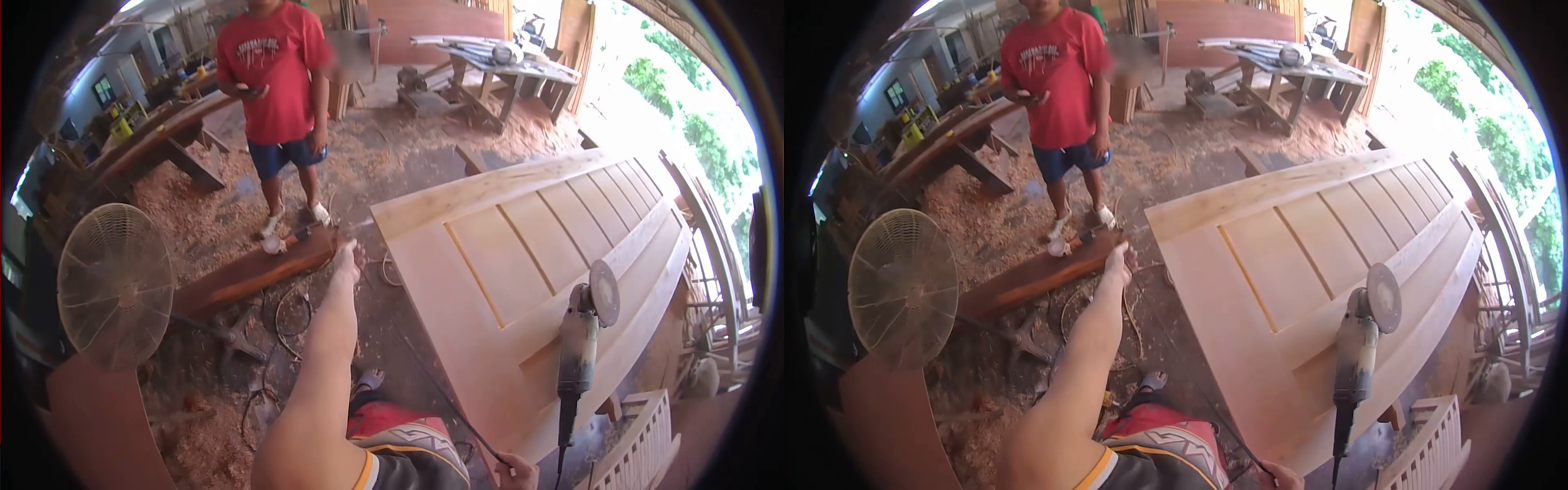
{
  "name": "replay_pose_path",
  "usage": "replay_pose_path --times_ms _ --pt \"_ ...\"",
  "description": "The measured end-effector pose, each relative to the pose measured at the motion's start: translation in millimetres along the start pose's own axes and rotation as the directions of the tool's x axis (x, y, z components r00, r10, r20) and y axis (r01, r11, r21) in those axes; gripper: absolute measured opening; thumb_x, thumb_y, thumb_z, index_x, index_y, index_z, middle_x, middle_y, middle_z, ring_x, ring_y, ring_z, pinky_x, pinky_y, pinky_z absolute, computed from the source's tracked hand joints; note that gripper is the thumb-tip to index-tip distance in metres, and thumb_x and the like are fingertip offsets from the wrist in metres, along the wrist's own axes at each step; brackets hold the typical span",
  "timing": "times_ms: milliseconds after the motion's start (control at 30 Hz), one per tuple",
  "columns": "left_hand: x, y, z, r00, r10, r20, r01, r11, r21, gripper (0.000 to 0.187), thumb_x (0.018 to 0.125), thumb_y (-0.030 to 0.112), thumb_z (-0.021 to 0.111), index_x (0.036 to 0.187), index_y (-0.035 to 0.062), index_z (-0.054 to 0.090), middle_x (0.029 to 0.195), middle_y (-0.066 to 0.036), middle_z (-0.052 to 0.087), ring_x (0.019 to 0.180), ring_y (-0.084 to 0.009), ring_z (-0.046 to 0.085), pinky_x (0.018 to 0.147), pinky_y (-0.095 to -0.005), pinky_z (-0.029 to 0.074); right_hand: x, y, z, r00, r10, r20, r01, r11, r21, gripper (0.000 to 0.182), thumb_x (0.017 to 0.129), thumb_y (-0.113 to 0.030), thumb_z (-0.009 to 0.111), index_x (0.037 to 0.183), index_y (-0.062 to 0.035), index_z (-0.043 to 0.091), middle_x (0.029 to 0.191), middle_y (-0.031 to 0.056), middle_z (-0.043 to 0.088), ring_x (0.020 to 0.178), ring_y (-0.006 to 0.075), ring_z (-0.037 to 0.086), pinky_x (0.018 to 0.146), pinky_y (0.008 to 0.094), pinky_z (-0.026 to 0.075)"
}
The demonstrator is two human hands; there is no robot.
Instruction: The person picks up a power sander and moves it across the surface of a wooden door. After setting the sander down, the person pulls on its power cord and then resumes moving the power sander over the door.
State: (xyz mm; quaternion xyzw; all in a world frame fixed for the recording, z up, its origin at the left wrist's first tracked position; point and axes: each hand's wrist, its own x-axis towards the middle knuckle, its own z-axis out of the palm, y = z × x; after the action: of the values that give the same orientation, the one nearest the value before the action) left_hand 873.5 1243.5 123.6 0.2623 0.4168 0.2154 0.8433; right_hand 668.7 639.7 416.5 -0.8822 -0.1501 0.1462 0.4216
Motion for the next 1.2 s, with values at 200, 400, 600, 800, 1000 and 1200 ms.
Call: replay_pose_path --times_ms 200,400,600,800,1000,1200 --pt "86 69 16 0.998 0.043 -0.046 -0.044 0.999 -0.007 0.01 0.094 0.029 0.067 0.097 0.021 0.061 0.084 0.007 0.065 0.077 -0.0128 0.065 0.069 -0.0347 0.046 -10 3 3 0.938 0.335 -0.096 -0.348 0.899 -0.266 0.024 0.091 -0.002 0.063 0.113 -0.0024 0.073 0.083 0.0095 0.07 0.073 0.0173 0.064 0.069 0.0317 0.052" --pt "144 106 2 0.971 -0.228 0.073 0.228 0.974 0.003 0.017 0.102 0.032 0.058 0.099 0.0155 0.063 0.065 0.005 0.058 0.056 -0.0135 0.058 0.055 -0.0337 0.043 -3 -32 20 0.929 0.329 -0.171 -0.363 0.902 -0.235 0.02 0.095 -0.004 0.061 0.111 0.0 0.072 0.093 0.01 0.073 0.084 0.0188 0.067 0.079 0.032 0.053" --pt "113 148 35 0.972 -0.095 0.214 0.131 0.978 -0.164 0.018 0.104 0.028 0.054 0.108 0.0137 0.065 0.063 0.008 0.053 0.055 -0.008 0.056 0.052 -0.0278 0.045 -10 2 47 0.893 0.412 -0.182 -0.447 0.858 -0.252 0.021 0.095 -0.004 0.062 0.113 0.0011 0.071 0.103 0.0131 0.073 0.1 0.0215 0.068 0.091 0.0327 0.052" --pt "51 187 63 0.946 0.202 0.252 -0.162 0.972 -0.17 0.02 0.105 0.027 0.055 0.114 0.0149 0.067 0.072 0.008 0.057 0.063 -0.0076 0.059 0.056 -0.0251 0.046 -18 37 78 0.898 0.427 -0.106 -0.438 0.847 -0.3 0.022 0.094 -0.002 0.06 0.113 0.0021 0.07 0.102 0.0147 0.073 0.1 0.024 0.068 0.091 0.0339 0.051" --pt "-19 213 70 0.909 0.364 0.203 -0.334 0.928 -0.167 0.02 0.104 0.025 0.059 0.115 0.012 0.069 0.074 0.006 0.059 0.068 -0.0072 0.059 0.061 -0.0211 0.047 -10 13 91 0.937 0.341 -0.078 -0.348 0.885 -0.31 0.018 0.094 -0.004 0.059 0.109 -0.0005 0.069 0.095 0.0164 0.071 0.094 0.0227 0.068 0.086 0.0357 0.052" --pt "-132 205 69 0.799 0.482 0.361 -0.525 0.851 0.028 0.022 0.103 0.02 0.059 0.109 0.0015 0.069 0.067 0.004 0.054 0.065 -0.0084 0.054 0.066 -0.0234 0.042 -25 6 90 0.943 0.304 -0.135 -0.33 0.91 -0.253 0.016 0.091 -0.004 0.063 0.105 -0.0008 0.07 0.089 0.0157 0.07 0.083 0.0219 0.066 0.079 0.0352 0.053"
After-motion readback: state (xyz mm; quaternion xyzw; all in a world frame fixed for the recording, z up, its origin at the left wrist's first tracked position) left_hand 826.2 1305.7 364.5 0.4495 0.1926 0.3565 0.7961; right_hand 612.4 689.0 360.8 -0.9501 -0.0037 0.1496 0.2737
